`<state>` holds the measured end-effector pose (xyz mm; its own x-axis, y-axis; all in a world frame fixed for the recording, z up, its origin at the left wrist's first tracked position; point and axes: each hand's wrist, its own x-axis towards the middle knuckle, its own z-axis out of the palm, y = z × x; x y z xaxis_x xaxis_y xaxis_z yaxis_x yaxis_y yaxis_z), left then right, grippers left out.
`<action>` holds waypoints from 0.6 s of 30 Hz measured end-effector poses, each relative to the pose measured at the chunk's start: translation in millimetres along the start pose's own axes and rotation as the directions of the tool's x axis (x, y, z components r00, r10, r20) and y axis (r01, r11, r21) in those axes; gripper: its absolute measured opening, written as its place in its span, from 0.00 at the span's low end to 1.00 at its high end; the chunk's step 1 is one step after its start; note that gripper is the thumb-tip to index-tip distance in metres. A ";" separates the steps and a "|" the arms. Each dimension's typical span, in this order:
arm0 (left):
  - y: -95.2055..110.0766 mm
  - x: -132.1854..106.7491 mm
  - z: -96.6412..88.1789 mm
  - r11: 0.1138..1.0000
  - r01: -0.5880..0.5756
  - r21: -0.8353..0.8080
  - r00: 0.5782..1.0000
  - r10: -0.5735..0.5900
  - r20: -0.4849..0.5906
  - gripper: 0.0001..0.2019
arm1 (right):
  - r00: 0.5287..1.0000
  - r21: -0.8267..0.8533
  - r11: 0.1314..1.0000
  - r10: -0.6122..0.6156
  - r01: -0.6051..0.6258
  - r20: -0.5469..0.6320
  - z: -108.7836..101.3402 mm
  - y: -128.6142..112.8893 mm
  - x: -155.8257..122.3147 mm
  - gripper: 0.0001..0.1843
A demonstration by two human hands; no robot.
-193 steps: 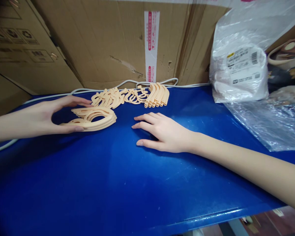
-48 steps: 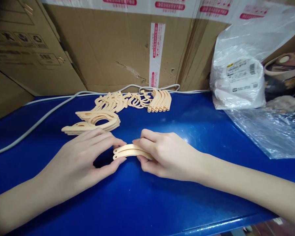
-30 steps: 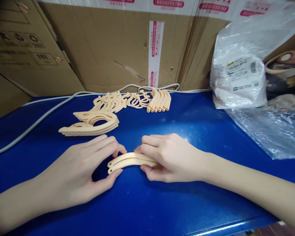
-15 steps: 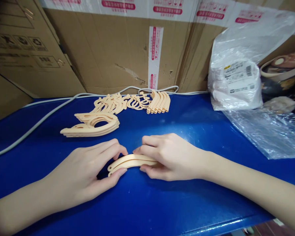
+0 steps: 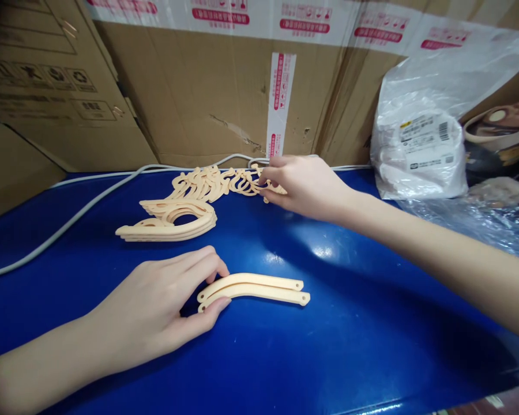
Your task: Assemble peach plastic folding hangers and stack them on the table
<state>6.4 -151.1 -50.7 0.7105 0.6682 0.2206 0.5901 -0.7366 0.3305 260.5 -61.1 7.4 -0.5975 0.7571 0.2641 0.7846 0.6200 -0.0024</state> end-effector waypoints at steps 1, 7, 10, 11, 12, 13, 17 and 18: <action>-0.4 -0.6 -0.3 1.000 0.001 0.001 1.000 -0.001 0.001 0.03 | 1.000 -0.088 0.996 0.015 -0.014 0.011 1.0 4.7 9.6 0.16; -3.4 -1.9 -0.2 1.000 -0.012 -0.001 1.000 0.012 -0.019 0.03 | 0.998 -0.233 0.972 0.009 0.004 0.058 18.5 15.1 52.1 0.15; -4.6 -2.4 0.5 1.000 -0.013 0.005 1.000 0.013 -0.021 0.03 | 0.994 -0.214 0.973 -0.069 0.086 0.085 30.1 9.9 63.6 0.16; -4.8 -2.5 0.7 1.000 -0.014 0.007 1.000 0.014 -0.023 0.03 | 0.992 -0.210 0.972 -0.088 0.104 0.085 33.9 7.5 66.7 0.16; -5.0 -2.6 0.9 1.000 -0.011 0.009 1.000 0.011 -0.022 0.03 | 0.992 -0.210 0.971 -0.099 0.114 0.080 37.5 5.3 69.6 0.16; -5.1 -2.6 1.1 1.000 -0.009 0.011 1.000 0.009 -0.023 0.03 | 0.991 -0.214 0.969 -0.108 0.122 0.076 40.8 3.2 72.3 0.15; -5.6 -2.4 1.4 1.000 -0.009 0.015 1.000 0.009 -0.022 0.03 | 0.989 -0.236 0.962 -0.121 0.137 0.081 49.4 -2.7 80.9 0.14; -5.8 -2.4 1.3 1.000 -0.009 0.015 1.000 0.009 -0.024 0.03 | 0.990 -0.238 0.962 -0.116 0.133 0.084 50.3 -3.8 82.2 0.14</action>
<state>1.7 -148.6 -54.3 0.7065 0.6637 0.2457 0.5896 -0.7440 0.3145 200.1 9.2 -19.3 -0.6961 0.6948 0.1809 0.7150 0.6480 0.2623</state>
